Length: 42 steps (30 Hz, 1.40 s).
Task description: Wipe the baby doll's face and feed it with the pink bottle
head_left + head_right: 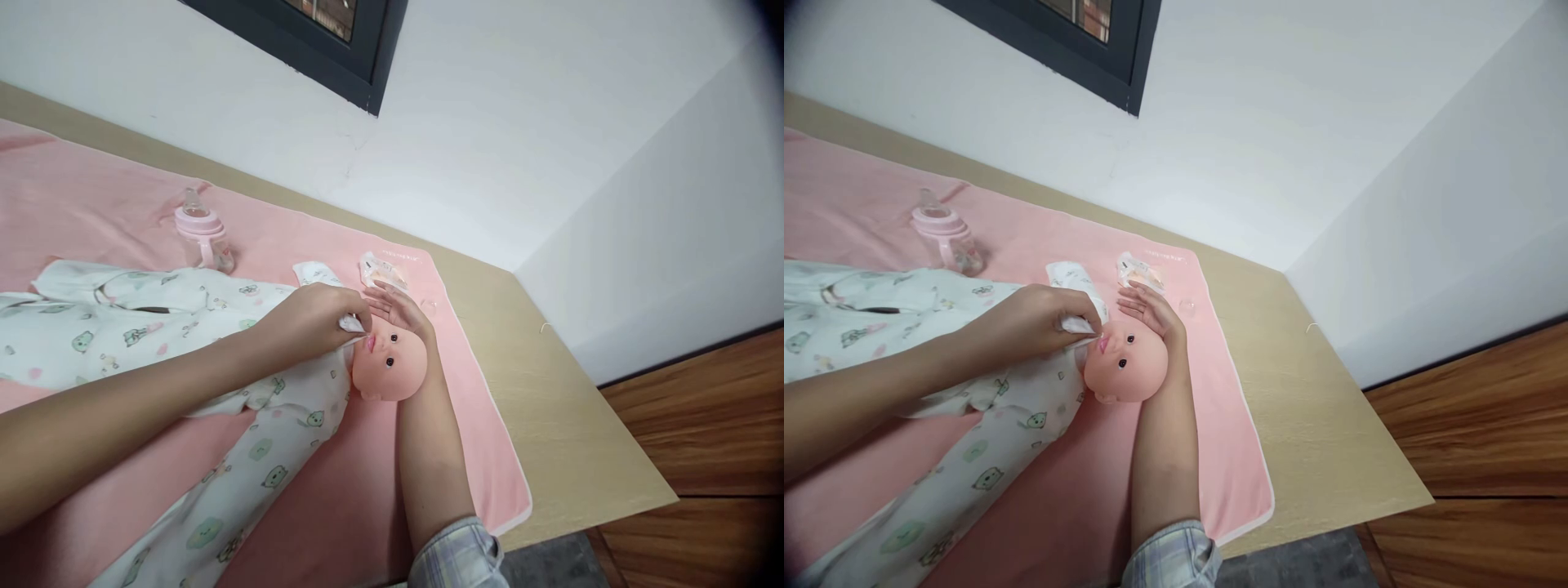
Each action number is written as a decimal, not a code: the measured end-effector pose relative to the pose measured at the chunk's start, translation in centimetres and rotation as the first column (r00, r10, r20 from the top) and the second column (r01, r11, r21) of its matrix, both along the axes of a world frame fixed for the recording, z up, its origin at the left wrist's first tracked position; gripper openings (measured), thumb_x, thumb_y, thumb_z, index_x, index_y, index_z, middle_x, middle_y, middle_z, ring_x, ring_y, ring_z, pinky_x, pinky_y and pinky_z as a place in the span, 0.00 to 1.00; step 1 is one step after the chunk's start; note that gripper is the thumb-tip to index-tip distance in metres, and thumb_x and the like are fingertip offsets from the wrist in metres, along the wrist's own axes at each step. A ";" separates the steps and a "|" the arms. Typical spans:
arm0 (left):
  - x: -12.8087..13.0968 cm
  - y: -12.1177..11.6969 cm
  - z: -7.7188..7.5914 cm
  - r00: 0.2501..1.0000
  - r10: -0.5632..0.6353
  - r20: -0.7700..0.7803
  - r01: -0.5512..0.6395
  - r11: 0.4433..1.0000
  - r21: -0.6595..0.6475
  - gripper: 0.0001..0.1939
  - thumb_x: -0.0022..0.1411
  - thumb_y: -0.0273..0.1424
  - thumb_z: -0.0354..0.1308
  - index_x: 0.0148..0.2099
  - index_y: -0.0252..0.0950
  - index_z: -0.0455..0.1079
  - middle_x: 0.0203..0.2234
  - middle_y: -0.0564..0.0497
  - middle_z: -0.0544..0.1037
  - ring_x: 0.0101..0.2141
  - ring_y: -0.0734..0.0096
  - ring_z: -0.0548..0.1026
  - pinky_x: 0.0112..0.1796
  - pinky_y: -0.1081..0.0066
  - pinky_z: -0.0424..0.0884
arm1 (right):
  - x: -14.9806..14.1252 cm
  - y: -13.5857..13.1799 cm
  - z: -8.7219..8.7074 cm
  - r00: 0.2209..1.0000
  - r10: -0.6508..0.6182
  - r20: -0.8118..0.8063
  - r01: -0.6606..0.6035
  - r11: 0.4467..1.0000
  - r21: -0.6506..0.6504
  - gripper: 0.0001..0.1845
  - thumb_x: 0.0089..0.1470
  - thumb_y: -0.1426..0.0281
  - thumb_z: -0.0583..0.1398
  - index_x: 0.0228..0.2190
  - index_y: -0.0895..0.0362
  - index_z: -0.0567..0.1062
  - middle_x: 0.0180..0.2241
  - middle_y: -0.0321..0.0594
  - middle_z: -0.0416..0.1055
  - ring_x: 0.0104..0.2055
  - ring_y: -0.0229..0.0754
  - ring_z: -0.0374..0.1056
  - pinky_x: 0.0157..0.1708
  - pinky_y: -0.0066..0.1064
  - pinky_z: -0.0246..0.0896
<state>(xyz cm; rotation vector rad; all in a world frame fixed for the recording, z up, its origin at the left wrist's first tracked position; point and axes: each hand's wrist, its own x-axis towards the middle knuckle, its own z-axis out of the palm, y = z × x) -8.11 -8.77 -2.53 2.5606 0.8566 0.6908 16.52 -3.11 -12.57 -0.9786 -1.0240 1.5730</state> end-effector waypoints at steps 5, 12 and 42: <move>0.4 -0.3 0.2 0.999 0.032 0.007 -0.032 0.999 -0.013 0.06 0.59 0.24 0.62 0.34 0.38 0.80 0.35 0.56 0.84 0.36 0.64 0.79 0.36 0.70 0.65 | 0.1 0.0 -0.2 1.000 -0.012 0.005 0.012 1.000 0.007 0.27 0.55 0.58 0.68 0.54 0.49 0.72 0.56 0.41 0.76 0.59 0.48 0.73 0.64 0.48 0.68; 0.6 -0.3 -0.4 0.998 0.018 0.058 -0.017 1.000 -0.020 0.04 0.60 0.25 0.63 0.35 0.37 0.79 0.35 0.55 0.84 0.36 0.63 0.79 0.37 0.69 0.66 | 0.3 0.2 -0.4 1.000 0.011 0.014 -0.012 1.000 0.013 0.26 0.55 0.58 0.68 0.53 0.49 0.73 0.55 0.41 0.77 0.58 0.48 0.73 0.65 0.47 0.67; 0.7 -0.8 -0.9 0.987 -0.063 0.148 0.064 0.998 -0.007 0.08 0.58 0.24 0.58 0.33 0.38 0.77 0.30 0.56 0.82 0.29 0.69 0.76 0.32 0.71 0.64 | -0.4 -0.8 0.9 0.997 -0.047 0.056 0.049 0.998 -0.042 0.28 0.55 0.58 0.67 0.56 0.48 0.72 0.58 0.40 0.75 0.61 0.49 0.71 0.65 0.49 0.66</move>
